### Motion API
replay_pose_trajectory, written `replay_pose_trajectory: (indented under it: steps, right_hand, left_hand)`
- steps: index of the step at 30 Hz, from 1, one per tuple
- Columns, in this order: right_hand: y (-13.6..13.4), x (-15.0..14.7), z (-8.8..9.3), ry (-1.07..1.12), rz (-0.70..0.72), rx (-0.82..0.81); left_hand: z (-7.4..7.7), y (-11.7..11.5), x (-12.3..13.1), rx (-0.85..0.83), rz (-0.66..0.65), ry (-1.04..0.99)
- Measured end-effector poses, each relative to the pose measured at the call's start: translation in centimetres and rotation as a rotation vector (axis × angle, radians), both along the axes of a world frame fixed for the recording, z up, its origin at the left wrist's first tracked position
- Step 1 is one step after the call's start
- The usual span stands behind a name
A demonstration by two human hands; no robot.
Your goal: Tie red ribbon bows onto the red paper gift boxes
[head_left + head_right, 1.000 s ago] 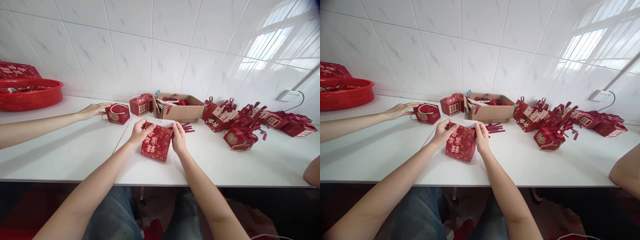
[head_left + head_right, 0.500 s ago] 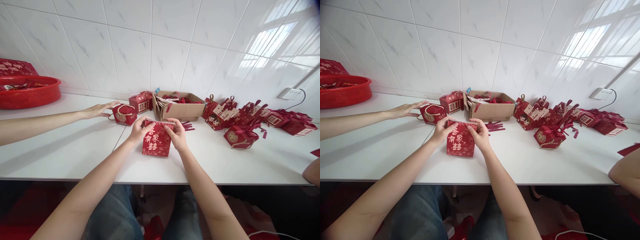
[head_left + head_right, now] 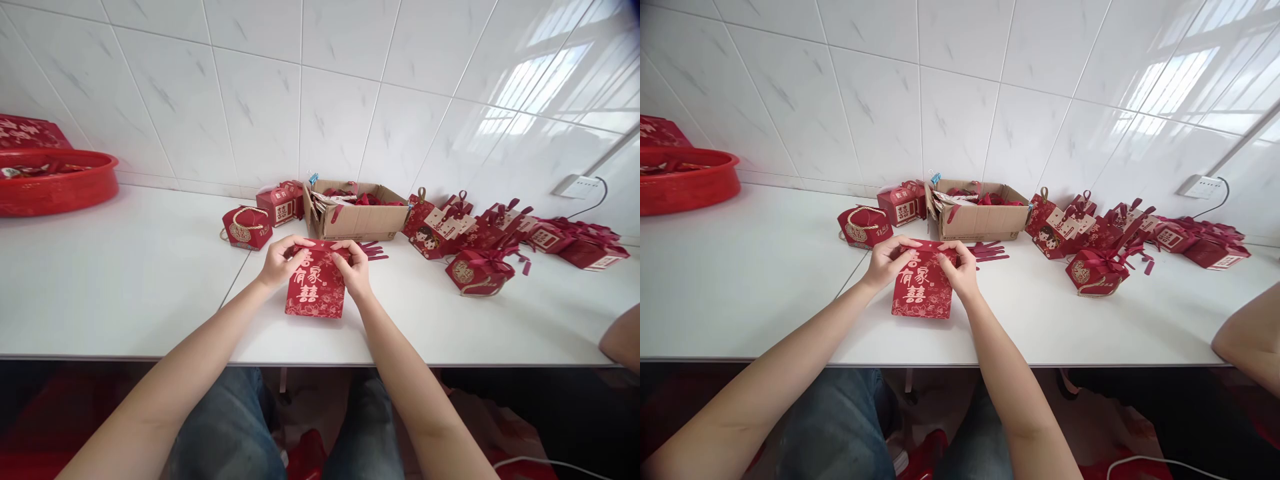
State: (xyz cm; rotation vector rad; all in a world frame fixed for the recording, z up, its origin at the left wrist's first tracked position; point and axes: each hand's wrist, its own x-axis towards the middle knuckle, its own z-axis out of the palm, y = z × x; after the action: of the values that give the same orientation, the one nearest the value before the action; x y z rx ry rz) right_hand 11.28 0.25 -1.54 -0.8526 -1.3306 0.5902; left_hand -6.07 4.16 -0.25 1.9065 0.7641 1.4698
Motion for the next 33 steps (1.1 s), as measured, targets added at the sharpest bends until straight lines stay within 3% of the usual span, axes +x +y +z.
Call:
replay_pose_trajectory:
  steps: [9, 13, 16, 23, 25, 27, 29, 33]
  right_hand:
    - [-0.1, -0.7, 0.2, 0.018, -0.052, 0.023]
    - [-0.1, -0.9, -0.2, -0.028, -0.108, 0.069]
    - [-0.2, -1.1, -0.3, -0.046, -0.117, 0.087]
    - [0.3, -0.9, -0.3, 0.013, 0.005, 0.030]
    - [1.0, -0.6, -0.9, 0.001, -0.088, -0.004]
    - [1.8, -0.3, -1.9, -0.152, -0.257, -0.090]
    - [2.3, -0.2, -3.1, -0.443, -0.362, -0.203]
    - [2.7, -0.8, -4.8, -0.917, -0.272, -0.358]
  left_hand:
    - [0.4, -0.8, 0.4, -0.079, 0.011, -0.041]
    - [0.6, -1.2, 0.8, -0.255, -0.119, -0.157]
    - [0.4, -1.1, 1.0, -0.366, -0.135, -0.158]
    - [0.1, 0.1, 0.4, -0.271, 0.038, -0.145]
    - [0.1, 1.0, -0.3, -0.202, 0.143, -0.144]
    - [0.0, 2.0, -1.1, -0.132, 0.255, -0.136]
    - [-0.1, 2.8, -1.8, -0.085, 0.346, -0.133]
    - [-0.3, 3.5, -2.3, -0.040, 0.408, -0.127]
